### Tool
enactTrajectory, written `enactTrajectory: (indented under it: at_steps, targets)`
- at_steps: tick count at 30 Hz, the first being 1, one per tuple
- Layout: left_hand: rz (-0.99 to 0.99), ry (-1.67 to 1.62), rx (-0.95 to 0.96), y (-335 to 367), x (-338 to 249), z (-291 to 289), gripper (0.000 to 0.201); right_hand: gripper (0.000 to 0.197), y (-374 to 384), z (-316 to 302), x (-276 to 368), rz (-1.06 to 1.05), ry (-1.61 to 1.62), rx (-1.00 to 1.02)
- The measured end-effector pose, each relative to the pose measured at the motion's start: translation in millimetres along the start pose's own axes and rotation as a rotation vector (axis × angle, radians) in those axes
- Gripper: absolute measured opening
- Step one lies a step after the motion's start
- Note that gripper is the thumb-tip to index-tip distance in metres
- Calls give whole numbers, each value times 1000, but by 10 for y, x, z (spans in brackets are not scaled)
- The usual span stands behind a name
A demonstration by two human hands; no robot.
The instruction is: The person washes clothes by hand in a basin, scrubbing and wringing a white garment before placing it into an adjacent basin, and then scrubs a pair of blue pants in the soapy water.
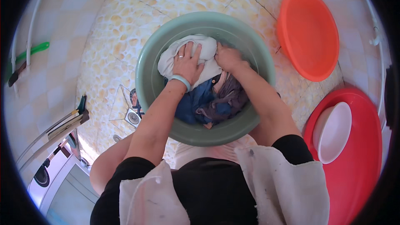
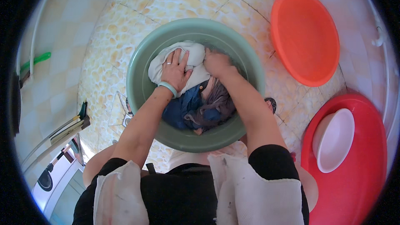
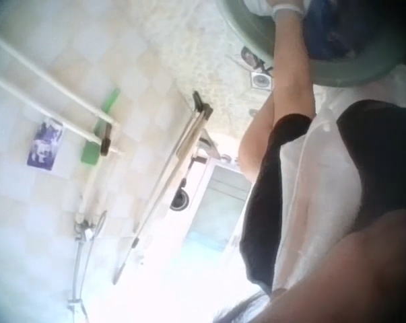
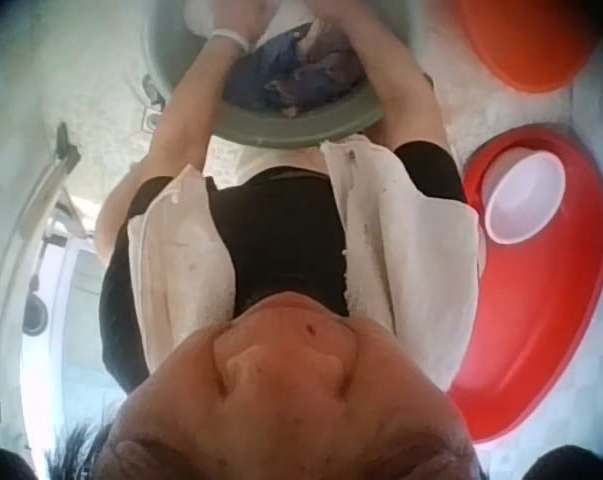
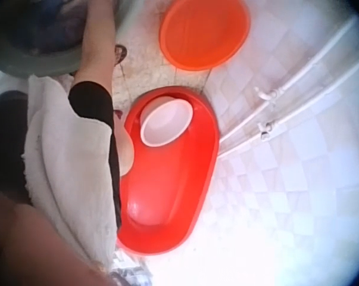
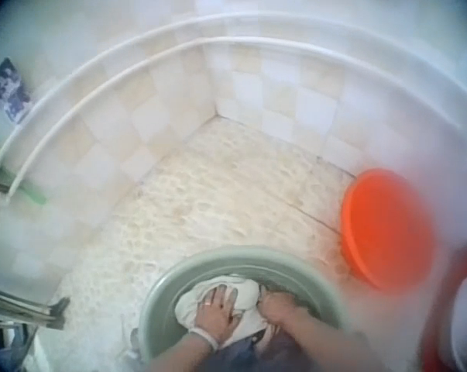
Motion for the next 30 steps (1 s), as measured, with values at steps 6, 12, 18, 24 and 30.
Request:
enactTrajectory:
  at_steps: [6,12,18,24,30]
  targets:
    - [14,197,526,244,-225,194,57,43,23,-54,-87,102,116,-57]
    - [-243,67,631,690,136,502,47,54,-55,-66,-67,176,219,-44]
    - [-163,176,491,681,38,358,49,51,-286,69,-96,-50,67,-215]
    - [-203,-242,81,259,-5,4,41,50,-44,40,-162,100,113,-124]
    - [-974,-1686,-362,-548,-311,55,53,33,-391,-430,107,-7,678,-557]
Point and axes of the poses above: each hand's wrist, its own y-axis towards the middle knuckle, its own z-axis out of the palm, x = y × z, the point moved 4 cm from there along y, towards the middle knuckle, and after that the axes turned 3 degrees about x, right-handed, at the moved point
